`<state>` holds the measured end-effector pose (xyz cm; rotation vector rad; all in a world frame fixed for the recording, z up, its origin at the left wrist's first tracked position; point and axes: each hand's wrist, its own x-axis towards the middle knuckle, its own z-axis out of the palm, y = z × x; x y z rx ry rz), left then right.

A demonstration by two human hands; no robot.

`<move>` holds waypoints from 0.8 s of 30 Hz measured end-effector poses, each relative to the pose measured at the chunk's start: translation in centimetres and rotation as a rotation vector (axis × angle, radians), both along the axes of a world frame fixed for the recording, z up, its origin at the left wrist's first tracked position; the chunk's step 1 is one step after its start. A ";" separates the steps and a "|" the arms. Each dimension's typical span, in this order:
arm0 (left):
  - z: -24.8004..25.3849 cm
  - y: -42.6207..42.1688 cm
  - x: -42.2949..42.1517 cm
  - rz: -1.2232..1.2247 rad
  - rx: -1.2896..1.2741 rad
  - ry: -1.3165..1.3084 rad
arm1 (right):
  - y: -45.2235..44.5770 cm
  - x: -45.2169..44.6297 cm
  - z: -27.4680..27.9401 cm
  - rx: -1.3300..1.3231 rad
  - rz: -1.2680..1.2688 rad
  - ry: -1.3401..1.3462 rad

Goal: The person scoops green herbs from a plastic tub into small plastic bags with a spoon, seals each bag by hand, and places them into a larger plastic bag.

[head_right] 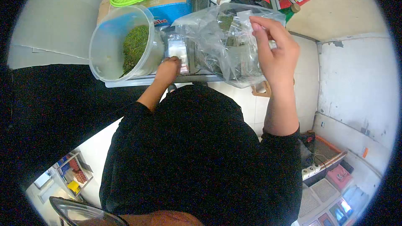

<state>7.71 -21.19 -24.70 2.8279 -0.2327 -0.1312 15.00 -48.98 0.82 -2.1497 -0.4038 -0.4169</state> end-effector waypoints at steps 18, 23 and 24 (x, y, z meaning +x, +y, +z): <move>22.1 -0.3 -3.7 0.294 -1.539 -0.313 | 11.5 -4.8 -1.0 0.117 0.551 0.233; 22.3 0.6 -3.9 0.385 -1.474 -0.450 | 14.1 -4.8 -0.7 0.040 0.531 -0.060; 22.3 1.2 -4.4 0.378 -1.419 -0.387 | 14.5 -4.6 -0.9 -0.005 0.567 -0.159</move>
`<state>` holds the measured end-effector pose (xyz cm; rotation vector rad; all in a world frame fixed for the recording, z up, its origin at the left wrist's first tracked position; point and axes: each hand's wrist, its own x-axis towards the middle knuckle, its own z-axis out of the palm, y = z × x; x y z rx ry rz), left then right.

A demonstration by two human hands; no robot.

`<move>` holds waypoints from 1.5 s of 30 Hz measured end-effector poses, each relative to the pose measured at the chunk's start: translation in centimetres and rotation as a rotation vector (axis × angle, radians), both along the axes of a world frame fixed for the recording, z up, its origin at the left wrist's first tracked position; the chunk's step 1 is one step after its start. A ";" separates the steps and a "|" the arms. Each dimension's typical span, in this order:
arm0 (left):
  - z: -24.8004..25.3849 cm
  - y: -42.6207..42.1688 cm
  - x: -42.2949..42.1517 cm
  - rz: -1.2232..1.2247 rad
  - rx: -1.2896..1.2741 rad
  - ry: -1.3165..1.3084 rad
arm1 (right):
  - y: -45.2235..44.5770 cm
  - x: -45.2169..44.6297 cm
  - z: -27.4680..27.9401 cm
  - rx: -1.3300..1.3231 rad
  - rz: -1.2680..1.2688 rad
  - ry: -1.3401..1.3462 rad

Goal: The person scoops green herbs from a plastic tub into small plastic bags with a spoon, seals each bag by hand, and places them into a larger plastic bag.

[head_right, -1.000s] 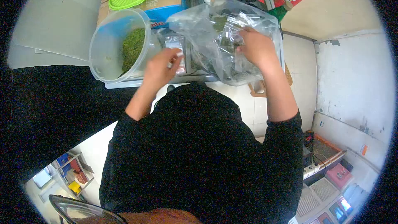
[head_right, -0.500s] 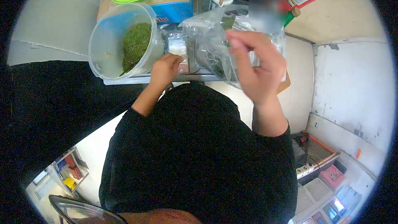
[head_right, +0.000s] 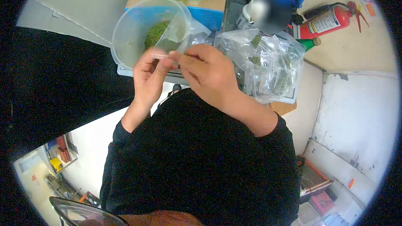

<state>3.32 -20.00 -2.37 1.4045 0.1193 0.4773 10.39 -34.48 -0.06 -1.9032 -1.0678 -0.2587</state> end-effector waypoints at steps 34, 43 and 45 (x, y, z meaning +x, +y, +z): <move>2.8 16.6 -4.7 -0.579 -0.012 0.143 | 14.6 3.7 6.1 -0.448 0.732 -0.117; 2.0 18.1 -3.7 0.024 -0.015 0.080 | 18.7 8.0 -2.0 -0.764 0.708 -0.049; 2.6 18.0 -3.3 0.218 0.014 0.144 | 17.4 7.1 -5.9 -0.872 0.886 -0.149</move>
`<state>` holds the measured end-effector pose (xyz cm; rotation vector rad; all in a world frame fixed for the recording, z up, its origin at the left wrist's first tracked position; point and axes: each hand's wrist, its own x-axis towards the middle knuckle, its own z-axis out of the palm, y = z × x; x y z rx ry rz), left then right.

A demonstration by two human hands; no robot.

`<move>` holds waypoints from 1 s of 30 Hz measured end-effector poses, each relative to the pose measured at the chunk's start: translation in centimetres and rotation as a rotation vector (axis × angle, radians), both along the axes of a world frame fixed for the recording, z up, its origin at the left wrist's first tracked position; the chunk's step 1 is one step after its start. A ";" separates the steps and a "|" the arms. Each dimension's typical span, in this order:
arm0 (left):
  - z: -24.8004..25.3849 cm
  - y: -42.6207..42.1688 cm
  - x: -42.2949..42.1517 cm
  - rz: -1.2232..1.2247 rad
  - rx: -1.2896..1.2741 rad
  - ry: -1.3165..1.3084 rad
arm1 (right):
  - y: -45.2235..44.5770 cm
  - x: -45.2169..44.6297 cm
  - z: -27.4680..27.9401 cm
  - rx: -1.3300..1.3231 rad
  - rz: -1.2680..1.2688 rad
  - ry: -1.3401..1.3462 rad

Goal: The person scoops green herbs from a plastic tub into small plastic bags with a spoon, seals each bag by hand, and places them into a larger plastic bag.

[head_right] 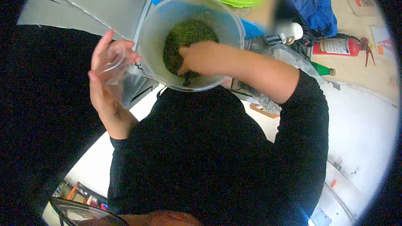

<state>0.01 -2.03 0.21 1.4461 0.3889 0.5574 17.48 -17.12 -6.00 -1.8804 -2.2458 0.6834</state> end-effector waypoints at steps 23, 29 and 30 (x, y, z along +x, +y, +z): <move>-2.1 2.4 0.8 0.139 0.087 -0.329 | 0.5 1.3 -1.5 -0.340 -1.276 1.283; -1.9 2.2 1.9 0.239 0.299 -0.254 | -1.9 1.6 0.6 -0.098 -1.377 1.447; -2.0 2.2 2.1 0.244 0.376 -0.221 | -2.4 1.7 0.8 -0.007 -1.374 1.435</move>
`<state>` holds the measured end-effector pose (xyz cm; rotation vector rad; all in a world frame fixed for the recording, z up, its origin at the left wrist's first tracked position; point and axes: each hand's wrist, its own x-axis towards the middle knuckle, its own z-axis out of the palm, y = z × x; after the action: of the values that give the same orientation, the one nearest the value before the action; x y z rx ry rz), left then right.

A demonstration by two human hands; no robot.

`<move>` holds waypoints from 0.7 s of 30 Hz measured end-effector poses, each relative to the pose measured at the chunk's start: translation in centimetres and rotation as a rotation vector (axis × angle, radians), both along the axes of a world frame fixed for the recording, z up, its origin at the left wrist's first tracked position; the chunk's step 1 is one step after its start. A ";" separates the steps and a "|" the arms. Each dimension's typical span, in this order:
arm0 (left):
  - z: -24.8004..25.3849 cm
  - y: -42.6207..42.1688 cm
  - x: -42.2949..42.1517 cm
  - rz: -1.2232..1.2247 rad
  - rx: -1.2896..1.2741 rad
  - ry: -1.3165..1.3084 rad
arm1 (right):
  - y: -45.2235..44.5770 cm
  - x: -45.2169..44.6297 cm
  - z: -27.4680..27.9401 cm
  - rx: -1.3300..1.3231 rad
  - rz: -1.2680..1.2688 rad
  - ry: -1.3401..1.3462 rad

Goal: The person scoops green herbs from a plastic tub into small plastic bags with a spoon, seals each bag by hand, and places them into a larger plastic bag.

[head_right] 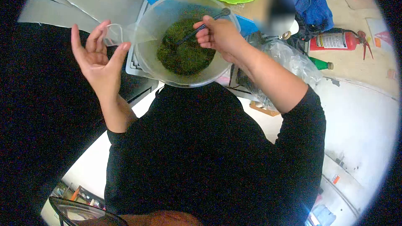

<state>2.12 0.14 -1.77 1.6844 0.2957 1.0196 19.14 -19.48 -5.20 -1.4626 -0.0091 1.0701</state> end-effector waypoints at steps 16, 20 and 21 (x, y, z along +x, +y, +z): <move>-0.6 -6.1 3.4 -0.160 0.376 0.542 | -5.1 -4.7 3.0 0.423 -0.177 -1.391; -0.8 -6.2 3.4 -0.173 0.335 0.570 | -5.8 -5.1 2.8 0.432 0.028 -1.697; -0.9 -6.2 3.4 -0.164 0.351 0.567 | -6.1 -5.3 3.2 0.376 0.096 -1.692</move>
<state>5.55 -6.06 -2.71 2.2660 0.3498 0.4704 13.84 -25.56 -2.04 -1.5956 -1.3768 -0.3574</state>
